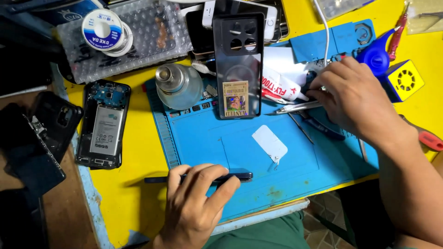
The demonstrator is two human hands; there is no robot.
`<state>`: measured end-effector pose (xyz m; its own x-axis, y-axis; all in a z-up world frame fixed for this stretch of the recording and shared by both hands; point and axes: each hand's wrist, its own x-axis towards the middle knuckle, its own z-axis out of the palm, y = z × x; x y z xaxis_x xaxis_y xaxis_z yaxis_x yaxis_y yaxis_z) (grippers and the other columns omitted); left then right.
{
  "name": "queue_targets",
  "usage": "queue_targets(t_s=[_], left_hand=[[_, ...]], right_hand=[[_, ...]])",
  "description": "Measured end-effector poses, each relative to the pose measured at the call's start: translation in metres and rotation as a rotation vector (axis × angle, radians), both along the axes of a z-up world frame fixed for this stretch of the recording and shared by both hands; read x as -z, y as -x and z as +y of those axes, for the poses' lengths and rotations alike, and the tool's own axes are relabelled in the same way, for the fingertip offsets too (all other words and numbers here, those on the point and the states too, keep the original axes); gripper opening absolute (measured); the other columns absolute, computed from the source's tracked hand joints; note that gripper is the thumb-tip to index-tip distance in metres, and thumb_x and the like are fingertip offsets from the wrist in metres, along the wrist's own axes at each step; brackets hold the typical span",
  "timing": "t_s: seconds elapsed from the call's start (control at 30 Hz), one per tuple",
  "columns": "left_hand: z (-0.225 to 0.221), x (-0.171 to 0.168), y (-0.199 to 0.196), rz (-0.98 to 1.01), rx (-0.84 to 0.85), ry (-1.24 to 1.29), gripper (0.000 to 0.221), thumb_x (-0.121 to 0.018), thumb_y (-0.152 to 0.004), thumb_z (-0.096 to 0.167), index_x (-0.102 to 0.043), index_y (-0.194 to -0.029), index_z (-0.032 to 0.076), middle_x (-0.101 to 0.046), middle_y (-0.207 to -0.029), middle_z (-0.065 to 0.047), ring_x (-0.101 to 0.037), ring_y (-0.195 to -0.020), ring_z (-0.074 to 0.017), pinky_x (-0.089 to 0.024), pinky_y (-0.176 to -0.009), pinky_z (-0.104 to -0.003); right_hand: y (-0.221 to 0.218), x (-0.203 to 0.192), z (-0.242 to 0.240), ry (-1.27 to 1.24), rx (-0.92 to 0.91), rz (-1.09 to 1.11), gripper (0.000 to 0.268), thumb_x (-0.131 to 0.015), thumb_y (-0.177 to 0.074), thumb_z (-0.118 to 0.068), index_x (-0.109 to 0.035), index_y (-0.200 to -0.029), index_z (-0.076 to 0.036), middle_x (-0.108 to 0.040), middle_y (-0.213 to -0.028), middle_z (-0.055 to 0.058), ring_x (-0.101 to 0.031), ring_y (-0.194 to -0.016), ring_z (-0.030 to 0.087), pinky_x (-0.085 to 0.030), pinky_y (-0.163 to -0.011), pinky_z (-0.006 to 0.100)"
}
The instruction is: A technician uses a thin prying tool to carefully remove the back cover of a smartphone at a repair station.
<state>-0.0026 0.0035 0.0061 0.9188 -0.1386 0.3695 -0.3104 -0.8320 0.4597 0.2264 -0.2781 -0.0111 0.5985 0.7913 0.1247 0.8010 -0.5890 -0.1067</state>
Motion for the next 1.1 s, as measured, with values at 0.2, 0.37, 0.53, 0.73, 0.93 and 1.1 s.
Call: queue_targets(t_s=[0.2,0.37,0.53,0.73,0.93,1.1], left_hand=[[0.000,-0.004,-0.004,-0.025,0.003,0.028,0.013,-0.068,-0.098,0.008,-0.072,-0.098,0.020,-0.066,-0.103,-0.005,-0.069,-0.092,-0.0261,-0.041,-0.078,-0.047],[-0.001,-0.004,-0.007,-0.051,-0.036,0.022,0.015,-0.068,-0.098,0.009,-0.070,-0.094,0.023,-0.064,-0.100,-0.002,-0.069,-0.087,-0.0208,-0.041,-0.077,-0.043],[-0.002,-0.005,-0.005,0.048,-0.032,0.050,0.013,-0.070,-0.096,0.010,-0.072,-0.095,0.023,-0.063,-0.103,-0.003,-0.069,-0.092,-0.0233,-0.041,-0.078,-0.048],[-0.003,-0.003,-0.004,0.054,-0.043,0.039,0.013,-0.071,-0.096,0.011,-0.072,-0.094,0.024,-0.063,-0.103,-0.001,-0.069,-0.091,-0.0221,-0.041,-0.079,-0.046],[-0.001,0.001,-0.003,0.051,-0.020,0.035,0.011,-0.072,-0.095,0.013,-0.074,-0.097,0.024,-0.065,-0.105,-0.002,-0.070,-0.093,-0.0246,-0.040,-0.078,-0.049],[-0.002,0.001,-0.005,0.003,-0.024,0.016,0.017,-0.070,-0.095,0.008,-0.073,-0.094,0.024,-0.065,-0.103,-0.003,-0.071,-0.091,-0.0229,-0.040,-0.078,-0.047]], right_hand=[[0.041,-0.027,-0.010,-0.283,0.269,0.116,0.018,-0.071,-0.114,0.003,-0.057,-0.126,0.008,-0.068,-0.114,0.021,-0.069,-0.093,0.036,-0.049,-0.079,0.046],[0.097,-0.039,0.009,-0.599,0.108,0.541,0.008,-0.063,-0.093,0.001,-0.061,-0.101,0.001,-0.073,-0.096,0.012,-0.078,-0.092,0.022,-0.063,-0.087,0.030],[0.125,-0.026,0.045,-0.667,-0.165,0.589,0.016,-0.069,-0.087,0.000,-0.068,-0.102,0.005,-0.074,-0.085,0.012,-0.078,-0.075,0.022,-0.068,-0.073,0.027],[0.131,-0.008,0.055,-0.750,-0.239,0.561,0.013,-0.065,-0.092,0.000,-0.066,-0.103,0.008,-0.072,-0.085,0.014,-0.075,-0.072,0.025,-0.067,-0.069,0.030],[0.132,-0.006,0.058,-0.700,-0.232,0.546,0.015,-0.065,-0.094,-0.001,-0.065,-0.107,0.006,-0.071,-0.089,0.014,-0.075,-0.075,0.025,-0.065,-0.069,0.031],[0.134,-0.005,0.059,-0.675,-0.233,0.537,0.015,-0.063,-0.097,-0.001,-0.065,-0.110,0.006,-0.070,-0.089,0.016,-0.071,-0.075,0.028,-0.061,-0.067,0.034]])
